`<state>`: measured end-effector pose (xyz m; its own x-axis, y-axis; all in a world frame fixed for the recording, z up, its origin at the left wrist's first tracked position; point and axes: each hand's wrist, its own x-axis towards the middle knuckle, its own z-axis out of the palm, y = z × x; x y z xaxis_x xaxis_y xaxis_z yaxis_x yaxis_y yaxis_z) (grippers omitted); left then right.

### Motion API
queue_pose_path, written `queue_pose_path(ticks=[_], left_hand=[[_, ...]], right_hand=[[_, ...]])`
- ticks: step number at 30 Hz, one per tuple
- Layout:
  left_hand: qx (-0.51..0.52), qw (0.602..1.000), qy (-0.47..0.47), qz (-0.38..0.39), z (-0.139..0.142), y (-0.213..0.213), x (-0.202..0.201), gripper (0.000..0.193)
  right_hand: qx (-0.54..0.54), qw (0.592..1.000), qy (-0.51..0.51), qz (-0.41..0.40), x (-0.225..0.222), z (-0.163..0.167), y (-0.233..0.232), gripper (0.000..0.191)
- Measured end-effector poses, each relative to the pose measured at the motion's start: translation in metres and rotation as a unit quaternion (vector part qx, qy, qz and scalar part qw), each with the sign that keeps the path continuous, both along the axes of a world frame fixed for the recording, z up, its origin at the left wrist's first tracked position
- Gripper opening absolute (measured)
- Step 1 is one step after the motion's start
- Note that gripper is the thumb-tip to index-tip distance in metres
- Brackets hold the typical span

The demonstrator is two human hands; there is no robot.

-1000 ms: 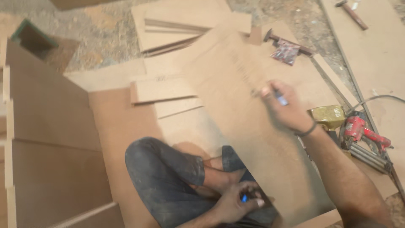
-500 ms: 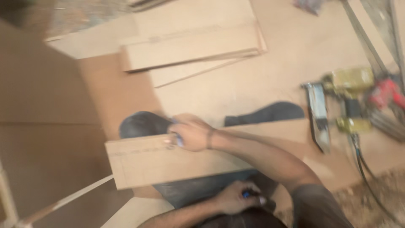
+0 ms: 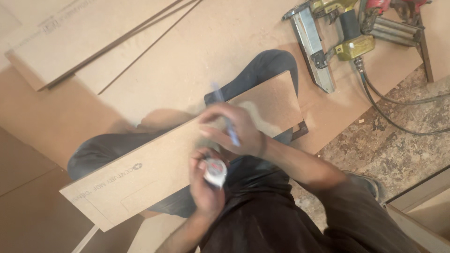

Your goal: The person measures and marks a rectangular wooden board using a tape measure, a metal ruler, and a pencil. They repeatedly position the ruler and tape measure to draw straight lines and mark measurement points on the board's surface.

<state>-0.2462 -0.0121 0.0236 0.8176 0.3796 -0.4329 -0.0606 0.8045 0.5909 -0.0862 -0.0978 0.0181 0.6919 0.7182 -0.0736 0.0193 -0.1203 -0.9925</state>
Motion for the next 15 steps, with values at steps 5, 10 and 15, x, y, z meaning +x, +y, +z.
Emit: queue_pose_path(ticks=[5, 10, 15], left_hand=[[0.012, 0.991, 0.069, -0.115, 0.004, 0.009, 0.041, 0.046], [0.318, 0.868, 0.089, -0.370, 0.008, 0.003, 0.057, 0.050], [0.755, 0.563, 0.084, -0.324, 0.011, 0.008, 0.070, 0.087]], right_hand=[[0.090, 0.962, -0.258, -0.013, -0.033, -0.001, -0.059, 0.035], [0.060, 0.981, -0.161, -0.085, -0.021, -0.013, -0.087, 0.040], [0.026, 0.996, -0.009, -0.081, -0.013, -0.020, -0.095, 0.029]])
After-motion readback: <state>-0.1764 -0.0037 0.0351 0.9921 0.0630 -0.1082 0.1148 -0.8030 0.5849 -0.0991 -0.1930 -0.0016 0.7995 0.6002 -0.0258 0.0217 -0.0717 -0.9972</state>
